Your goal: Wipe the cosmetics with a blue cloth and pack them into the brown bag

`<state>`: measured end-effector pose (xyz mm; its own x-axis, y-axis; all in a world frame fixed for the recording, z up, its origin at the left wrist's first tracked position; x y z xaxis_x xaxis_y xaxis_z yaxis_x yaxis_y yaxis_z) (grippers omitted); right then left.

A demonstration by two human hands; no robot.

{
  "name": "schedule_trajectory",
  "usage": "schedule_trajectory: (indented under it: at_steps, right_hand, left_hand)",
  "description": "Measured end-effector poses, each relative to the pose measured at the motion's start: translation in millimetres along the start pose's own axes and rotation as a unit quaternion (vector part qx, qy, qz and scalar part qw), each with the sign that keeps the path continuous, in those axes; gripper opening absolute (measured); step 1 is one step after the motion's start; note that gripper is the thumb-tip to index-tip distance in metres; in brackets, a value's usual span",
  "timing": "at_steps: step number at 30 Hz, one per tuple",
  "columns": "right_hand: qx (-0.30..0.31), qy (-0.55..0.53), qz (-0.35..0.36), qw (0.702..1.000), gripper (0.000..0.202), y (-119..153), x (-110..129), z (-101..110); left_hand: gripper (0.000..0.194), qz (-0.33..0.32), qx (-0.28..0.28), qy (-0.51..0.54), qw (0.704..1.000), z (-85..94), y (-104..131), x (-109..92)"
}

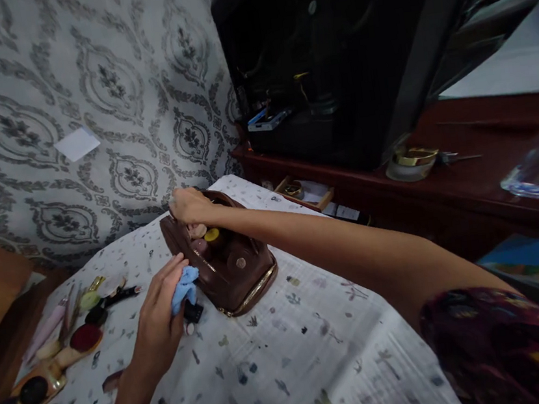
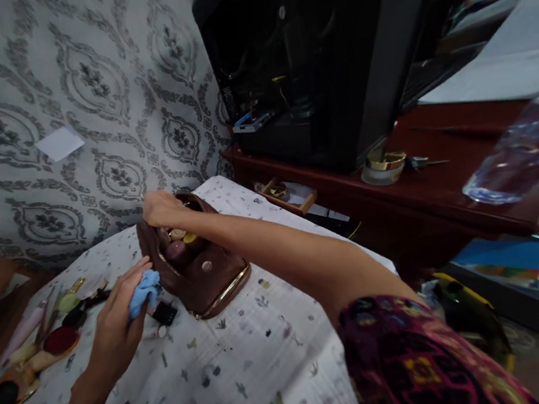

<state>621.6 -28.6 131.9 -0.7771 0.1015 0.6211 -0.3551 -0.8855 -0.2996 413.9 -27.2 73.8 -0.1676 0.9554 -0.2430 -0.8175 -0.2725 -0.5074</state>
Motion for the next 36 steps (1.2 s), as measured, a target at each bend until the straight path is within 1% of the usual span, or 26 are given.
schedule_trajectory:
  at_steps: [1,2,4,5,7,8,9,11,13,15,16,18,20,22,25,28,32,36]
  right_hand:
    - [-0.009,0.005,0.014,1.0,0.024,7.6,4.2,5.7]
    - [-0.031,0.011,0.042,0.999,0.028,17.0,9.4,11.6]
    - [-0.094,0.007,0.115,0.989,0.026,41.9,21.3,21.1]
    - [-0.111,-0.004,0.151,0.982,0.025,56.7,27.1,22.2]
    - [-0.109,-0.037,0.205,0.972,0.025,88.0,37.2,16.1]
    - [-0.09,-0.051,0.229,0.968,0.026,103.1,42.1,8.5]
    - [-0.059,-0.062,0.258,0.962,0.026,117.2,47.2,-2.3]
    - [0.021,-0.07,0.316,0.946,0.025,140.4,55.9,-31.9]
    - [0.067,-0.051,0.341,0.936,0.023,153.3,58.9,-66.1]
    - [0.075,-0.015,0.327,0.942,0.018,154.8,56.0,-100.5]
    - [0.077,0.01,0.315,0.946,0.019,152.8,53.4,-117.2]
    - [0.088,0.061,0.28,0.954,0.031,146.3,46.9,-147.4]
    - [0.101,0.092,0.249,0.959,0.038,140.0,41.1,-171.2]
    - [0.103,0.112,0.23,0.961,0.033,135.4,37.3,-186.8]
    - [0.091,0.133,0.221,0.962,0.025,131.9,33.9,-197.4]
    - [0.076,0.13,0.228,0.962,0.024,130.9,29.4,-200.5]
    - [0.045,0.1,0.255,0.961,0.022,130.8,21.0,-202.6]
    - [0.021,0.081,0.287,0.954,0.022,131.3,17.2,-203.5]
  left_hand:
    - [0.048,0.005,-0.01,0.003,1.0,-0.1,3.6,0.1]
    - [0.049,0.011,-0.019,0.006,1.0,-0.2,8.3,0.6]
    - [0.051,0.023,-0.023,0.005,0.999,-0.9,20.7,3.7]
    - [0.051,0.028,-0.018,0.002,0.999,-1.4,28.4,6.5]
    - [0.047,0.035,-0.003,-0.014,0.999,-2.2,46.1,14.8]
    - [0.045,0.04,0.003,-0.026,0.999,-2.0,55.8,20.2]
    - [0.042,0.046,0.008,-0.041,0.998,-1.5,65.7,26.5]
    - [0.036,0.063,0.016,-0.074,0.995,0.8,84.6,40.5]
    - [0.033,0.094,0.013,-0.111,0.989,6.1,100.7,56.4]
    - [0.032,0.142,0.001,-0.147,0.979,14.6,112.9,74.0]
    - [0.032,0.173,-0.007,-0.16,0.972,19.5,117.9,83.8]
    - [0.034,0.241,-0.021,-0.167,0.956,29.1,126.8,104.5]
    - [0.033,0.306,-0.044,-0.143,0.94,36.6,135.6,125.7]
    - [0.031,0.351,-0.063,-0.095,0.929,39.3,143.9,144.3]
    - [0.029,0.373,-0.067,-0.034,0.925,35.7,151.6,161.1]
    - [0.032,0.363,-0.057,-0.007,0.93,29.9,151.9,163.8]
    - [0.033,0.338,-0.037,0.03,0.94,24.8,146.4,154.6]
    - [0.031,0.299,0.004,0.101,0.949,22.0,139.9,139.1]
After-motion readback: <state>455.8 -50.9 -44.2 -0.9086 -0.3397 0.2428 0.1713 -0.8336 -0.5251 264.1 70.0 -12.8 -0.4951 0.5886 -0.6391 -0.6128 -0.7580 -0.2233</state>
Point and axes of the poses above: each hand's wrist, its own y-axis away from the middle knuckle, its own z-axis out of the back of the hand, x = y × z, the point moved 4 cm from there along -y, towards the middle knuckle, and after that the axes turned 15 degrees about z, right-handed, at the moved point
